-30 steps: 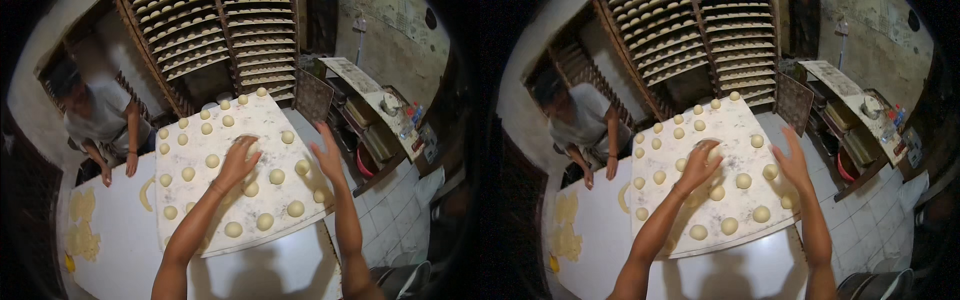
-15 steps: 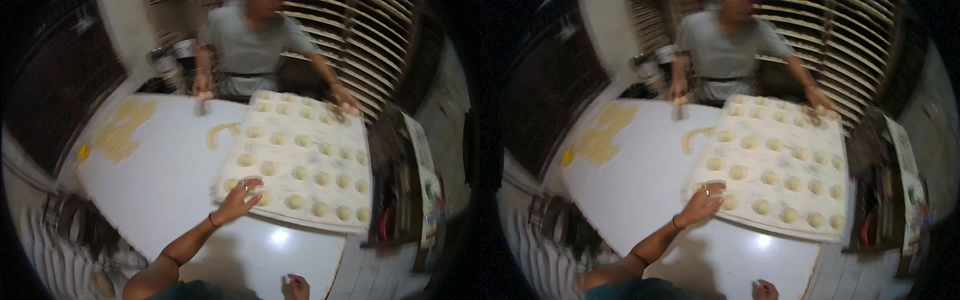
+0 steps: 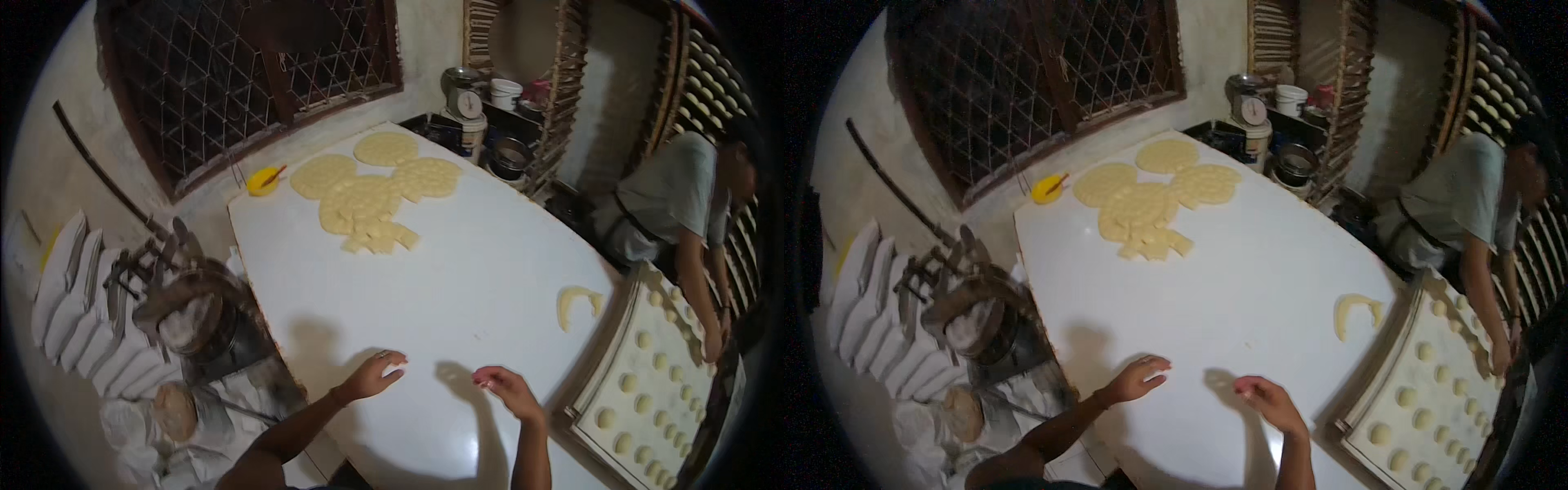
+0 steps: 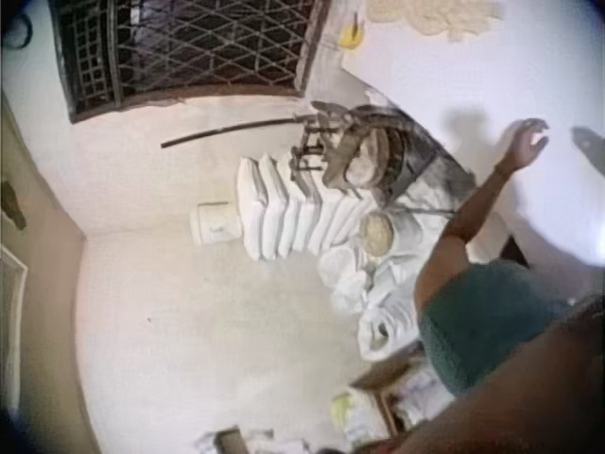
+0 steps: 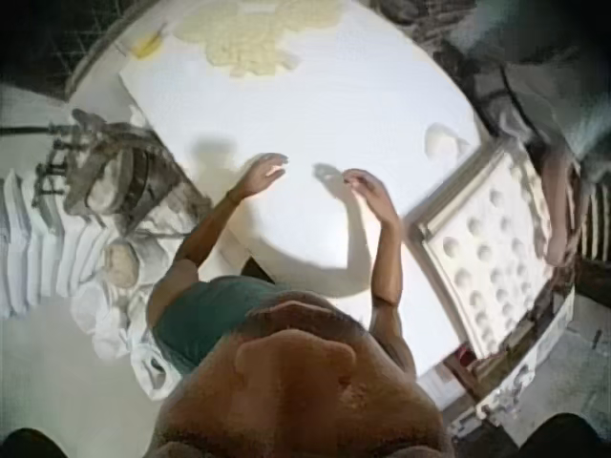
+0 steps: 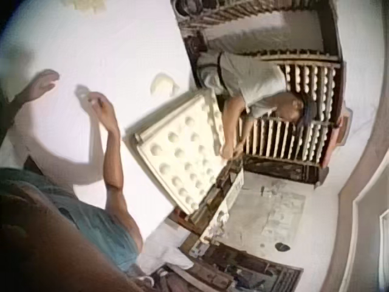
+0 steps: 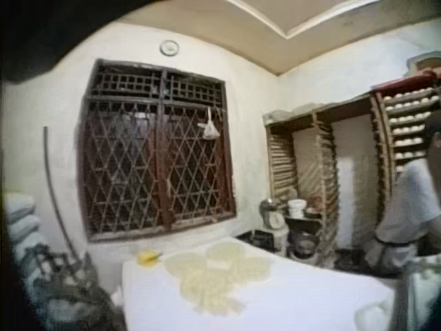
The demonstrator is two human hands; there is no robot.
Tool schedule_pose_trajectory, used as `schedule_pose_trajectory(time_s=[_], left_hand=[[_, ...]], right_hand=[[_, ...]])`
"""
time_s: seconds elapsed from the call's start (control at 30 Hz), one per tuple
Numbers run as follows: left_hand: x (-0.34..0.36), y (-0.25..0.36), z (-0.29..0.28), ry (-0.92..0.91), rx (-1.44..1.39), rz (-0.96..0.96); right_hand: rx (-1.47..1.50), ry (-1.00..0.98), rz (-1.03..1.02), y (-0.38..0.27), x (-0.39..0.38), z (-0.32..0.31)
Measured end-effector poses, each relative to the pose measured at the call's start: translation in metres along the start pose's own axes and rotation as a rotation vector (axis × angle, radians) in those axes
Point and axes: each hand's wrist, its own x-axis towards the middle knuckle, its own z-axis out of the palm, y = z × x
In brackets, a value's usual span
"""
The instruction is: The person picks up dough balls from a stack of trays and places them onto a white table, while also placing pieces of pre-cut dough onto different trays and then loading those trays into a large storage rack.
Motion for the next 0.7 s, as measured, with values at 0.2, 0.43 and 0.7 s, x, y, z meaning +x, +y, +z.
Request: schedule_pose_trajectory(time_s=[0.2, 0.43, 0.7], left_hand=[[0.137, -0.145, -0.088, 0.216, 0.069, -0.053], [0.252, -0.267, -0.132, 0.297, 0.437, -0.07], [0.27, -0.276, -0.12, 0.071, 0.7, -0.054]], right_hand=[[-0.223, 0.078, -0.013, 0.019, 0.319, 0.034], [-1.168, 0.274, 0.104, 0.038, 0.519, 0.101], [-0.335, 0.195, 0.191, 0.087, 0.313, 0.084]])
